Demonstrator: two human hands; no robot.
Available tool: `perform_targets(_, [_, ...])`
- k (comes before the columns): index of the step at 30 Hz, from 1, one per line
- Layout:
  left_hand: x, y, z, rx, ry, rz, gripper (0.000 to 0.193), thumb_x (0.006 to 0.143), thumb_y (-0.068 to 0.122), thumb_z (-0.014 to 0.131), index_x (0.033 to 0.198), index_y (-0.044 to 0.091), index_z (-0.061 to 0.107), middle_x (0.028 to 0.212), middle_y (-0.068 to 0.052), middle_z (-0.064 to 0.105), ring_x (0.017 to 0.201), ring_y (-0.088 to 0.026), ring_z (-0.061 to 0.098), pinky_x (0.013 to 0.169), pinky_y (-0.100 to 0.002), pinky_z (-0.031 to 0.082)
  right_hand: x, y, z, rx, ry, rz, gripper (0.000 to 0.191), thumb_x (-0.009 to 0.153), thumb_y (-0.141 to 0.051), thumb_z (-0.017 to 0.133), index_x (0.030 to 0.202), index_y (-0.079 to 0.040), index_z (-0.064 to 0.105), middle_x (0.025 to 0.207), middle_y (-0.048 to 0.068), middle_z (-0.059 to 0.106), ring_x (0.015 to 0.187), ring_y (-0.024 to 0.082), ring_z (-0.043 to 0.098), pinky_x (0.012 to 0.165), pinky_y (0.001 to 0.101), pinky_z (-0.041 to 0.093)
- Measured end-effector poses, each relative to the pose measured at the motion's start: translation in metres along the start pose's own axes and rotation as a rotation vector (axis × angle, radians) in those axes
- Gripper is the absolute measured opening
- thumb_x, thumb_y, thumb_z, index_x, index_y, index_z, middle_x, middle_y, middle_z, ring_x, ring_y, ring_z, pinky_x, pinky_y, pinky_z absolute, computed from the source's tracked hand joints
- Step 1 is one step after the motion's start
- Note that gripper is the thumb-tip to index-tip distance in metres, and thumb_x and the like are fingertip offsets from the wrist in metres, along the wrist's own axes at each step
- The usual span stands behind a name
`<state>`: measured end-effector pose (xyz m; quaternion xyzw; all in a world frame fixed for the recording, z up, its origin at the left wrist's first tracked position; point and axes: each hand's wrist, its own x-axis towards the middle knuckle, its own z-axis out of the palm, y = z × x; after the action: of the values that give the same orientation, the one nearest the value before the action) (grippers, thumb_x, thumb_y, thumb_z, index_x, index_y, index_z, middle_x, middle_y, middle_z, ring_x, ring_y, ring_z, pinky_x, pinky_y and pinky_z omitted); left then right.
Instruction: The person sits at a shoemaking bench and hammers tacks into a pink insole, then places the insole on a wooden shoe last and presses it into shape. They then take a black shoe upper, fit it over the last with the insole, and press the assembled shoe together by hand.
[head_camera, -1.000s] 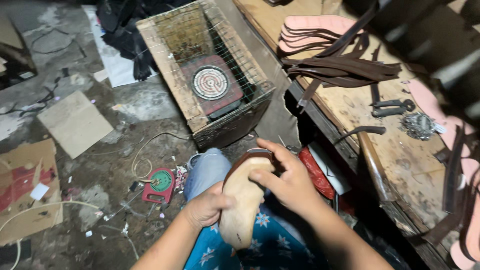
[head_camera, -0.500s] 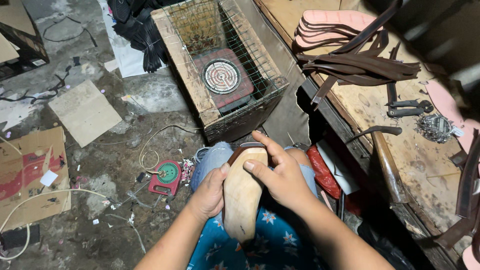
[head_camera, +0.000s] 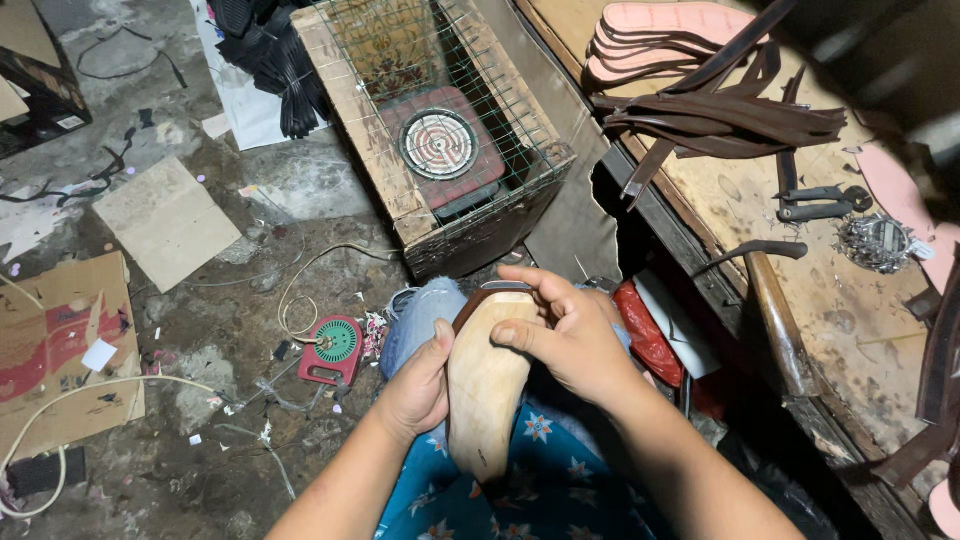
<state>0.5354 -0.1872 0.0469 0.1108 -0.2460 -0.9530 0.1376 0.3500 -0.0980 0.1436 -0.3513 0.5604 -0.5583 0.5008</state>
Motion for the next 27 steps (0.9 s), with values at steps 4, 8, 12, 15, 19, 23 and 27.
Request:
perform_targets(4, [0.003, -0.001, 0.001, 0.019, 0.009, -0.017, 0.076, 0.103, 0.057, 0.037, 0.153, -0.001, 0.039, 0.147, -0.018, 0.055, 0.134, -0.028, 0.056, 0.113, -0.045, 0.044, -0.001, 0.0, -0.004, 0.009, 0.002, 0.009, 0.066, 0.084, -0.007, 0.078, 0.144, -0.001, 0.053, 0.117, 0.007, 0.071, 0.103, 0.011, 0.068, 0.093, 0.0283, 0.055])
perform_targets(8, [0.005, -0.002, 0.003, 0.005, 0.009, -0.033, 0.077, 0.103, 0.057, 0.037, 0.152, -0.002, 0.04, 0.147, -0.018, 0.055, 0.134, -0.028, 0.056, 0.114, -0.045, 0.044, -0.004, -0.005, -0.006, -0.018, 0.01, 0.004, 0.067, 0.082, -0.008, 0.08, 0.143, -0.002, 0.054, 0.114, 0.006, 0.073, 0.099, 0.01, 0.069, 0.09, 0.0271, 0.056])
perform_targets(12, [0.005, -0.004, 0.003, 0.004, 0.008, -0.053, 0.077, 0.103, 0.058, 0.036, 0.151, -0.002, 0.042, 0.145, -0.018, 0.057, 0.132, -0.028, 0.057, 0.112, -0.045, 0.045, -0.005, -0.009, -0.008, -0.127, 0.049, -0.033, 0.055, 0.078, -0.01, 0.084, 0.128, 0.0, 0.065, 0.106, 0.004, 0.075, 0.092, 0.008, 0.07, 0.084, 0.0264, 0.058])
perform_targets(15, [0.006, -0.008, 0.001, 0.018, 0.016, -0.051, 0.076, 0.104, 0.057, 0.037, 0.15, -0.003, 0.044, 0.143, -0.019, 0.058, 0.13, -0.028, 0.058, 0.112, -0.044, 0.046, -0.006, -0.009, -0.009, -0.141, 0.063, -0.037, 0.044, 0.079, -0.012, 0.085, 0.117, 0.0, 0.069, 0.1, 0.003, 0.076, 0.089, 0.007, 0.07, 0.081, 0.026, 0.058])
perform_targets(19, [0.006, -0.013, -0.005, 0.034, 0.018, -0.041, 0.076, 0.103, 0.057, 0.04, 0.15, -0.004, 0.044, 0.143, -0.019, 0.058, 0.131, -0.028, 0.058, 0.112, -0.044, 0.046, -0.007, 0.0, -0.012, -0.119, 0.086, -0.063, 0.037, 0.081, -0.014, 0.083, 0.113, -0.001, 0.069, 0.098, 0.003, 0.075, 0.087, 0.007, 0.069, 0.079, 0.0252, 0.057])
perform_targets(23, [0.009, -0.009, -0.01, 0.117, 0.045, -0.128, 0.075, 0.1, 0.054, 0.045, 0.151, 0.0, 0.04, 0.144, -0.016, 0.058, 0.132, -0.026, 0.06, 0.114, -0.043, 0.047, 0.01, 0.013, -0.023, -0.113, 0.145, -0.124, 0.031, 0.085, -0.012, 0.081, 0.112, -0.002, 0.069, 0.098, 0.003, 0.074, 0.088, 0.008, 0.069, 0.08, 0.0259, 0.057])
perform_targets(27, [0.015, 0.002, 0.003, 0.047, -0.224, -0.258, 0.076, 0.106, 0.061, 0.038, 0.153, 0.002, 0.041, 0.132, -0.026, 0.064, 0.115, -0.036, 0.068, 0.102, -0.047, 0.053, 0.056, 0.022, -0.05, 0.064, 0.307, -0.035, 0.027, 0.088, -0.014, 0.078, 0.106, 0.002, 0.066, 0.092, 0.008, 0.075, 0.079, 0.015, 0.07, 0.073, 0.0311, 0.058])
